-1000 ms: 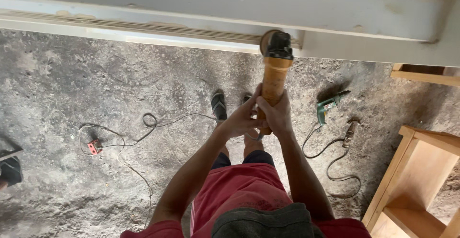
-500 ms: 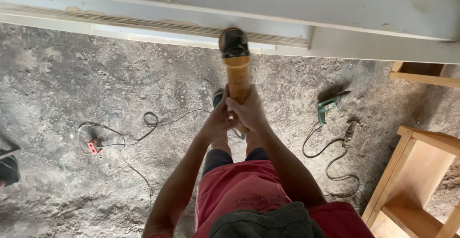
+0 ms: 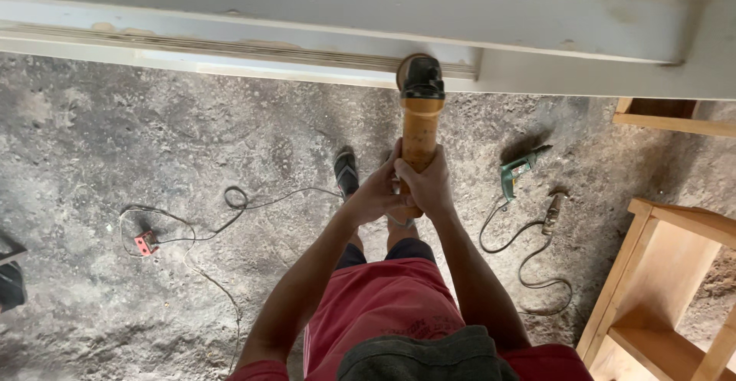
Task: The person uses a power grinder to smooth the edges and corners of a white wooden cabinet, touching the wood by hand and later standing on a stool to reach the top.
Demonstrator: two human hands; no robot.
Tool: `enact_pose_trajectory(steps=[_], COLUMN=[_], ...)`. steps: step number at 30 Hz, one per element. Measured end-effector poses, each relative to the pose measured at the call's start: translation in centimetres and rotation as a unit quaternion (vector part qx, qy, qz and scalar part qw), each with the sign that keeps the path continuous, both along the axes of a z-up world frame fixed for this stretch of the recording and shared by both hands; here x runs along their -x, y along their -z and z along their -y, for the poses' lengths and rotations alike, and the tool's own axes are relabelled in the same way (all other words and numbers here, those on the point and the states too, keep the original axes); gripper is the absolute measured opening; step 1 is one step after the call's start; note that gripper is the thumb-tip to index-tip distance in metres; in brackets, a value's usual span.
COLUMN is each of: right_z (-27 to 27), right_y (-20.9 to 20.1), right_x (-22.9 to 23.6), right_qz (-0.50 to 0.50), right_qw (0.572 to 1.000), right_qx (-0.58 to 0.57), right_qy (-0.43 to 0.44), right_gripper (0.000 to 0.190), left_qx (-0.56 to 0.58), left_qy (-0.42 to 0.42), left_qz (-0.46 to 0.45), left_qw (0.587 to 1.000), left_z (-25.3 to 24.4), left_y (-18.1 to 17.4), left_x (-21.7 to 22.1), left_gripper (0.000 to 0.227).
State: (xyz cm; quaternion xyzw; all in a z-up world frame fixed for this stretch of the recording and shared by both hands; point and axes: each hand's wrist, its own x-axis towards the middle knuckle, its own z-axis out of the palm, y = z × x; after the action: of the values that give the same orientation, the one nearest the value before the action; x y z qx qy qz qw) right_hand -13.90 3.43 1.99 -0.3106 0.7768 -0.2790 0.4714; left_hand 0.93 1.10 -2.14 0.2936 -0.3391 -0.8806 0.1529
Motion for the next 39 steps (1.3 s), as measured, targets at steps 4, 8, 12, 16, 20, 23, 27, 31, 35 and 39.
enact_pose_trajectory(steps=[4,8,12,16,20,23,27,31,35,39], right_z=[-1.3,-1.4,-1.3,0.6,3.0,3.9,6.7,9.0,9.8,8.8], right_y=[0.0,0.2,1.1,1.4,1.7,1.4,0.6,0.4,0.6,0.8], right_x=[2.0,3.3,1.7,-0.9,-4.9,-8.9,-14.2,-18.7,-20.0,-18.4], right_qz=[0.024,0.047,0.088,0.049,0.098,0.089,0.082,0.11,0.043,0.018], right_qw=[0.998,0.997,0.994,0.997,0.994,0.994,0.994,0.991,0.989,0.993], right_qx=[0.031,0.047,0.068,0.049,0.052,0.049,0.036,-0.011,-0.001,-0.028], right_qy=[0.041,0.048,0.019,-0.03,-0.006,-0.041,-0.068,-0.08,-0.14,-0.115], right_gripper=[0.059,0.058,0.057,0.056,0.057,0.053,0.055,0.061,0.061,0.064], left_qx=[0.031,0.028,0.038,0.085,0.077,0.069,0.097,0.069,0.076,0.048], left_qy=[0.012,0.008,-0.02,-0.069,-0.084,-0.093,-0.097,-0.117,-0.134,-0.109], left_qz=[-0.038,-0.031,0.01,0.029,0.021,0.037,0.078,0.098,0.087,0.086], left_qw=[0.999,0.999,0.999,0.994,0.993,0.993,0.987,0.986,0.984,0.989], left_z=[-0.4,-0.4,-1.4,-0.4,1.5,1.7,4.0,5.4,6.1,5.7], left_y=[-0.1,-0.2,-0.4,-0.6,-0.4,-0.7,-1.3,-1.3,-1.0,-1.1], left_x=[1.9,3.4,1.4,-1.3,-5.3,-9.6,-14.3,-18.5,-20.0,-18.2], left_gripper=[0.125,0.125,0.123,0.12,0.12,0.121,0.123,0.122,0.124,0.125])
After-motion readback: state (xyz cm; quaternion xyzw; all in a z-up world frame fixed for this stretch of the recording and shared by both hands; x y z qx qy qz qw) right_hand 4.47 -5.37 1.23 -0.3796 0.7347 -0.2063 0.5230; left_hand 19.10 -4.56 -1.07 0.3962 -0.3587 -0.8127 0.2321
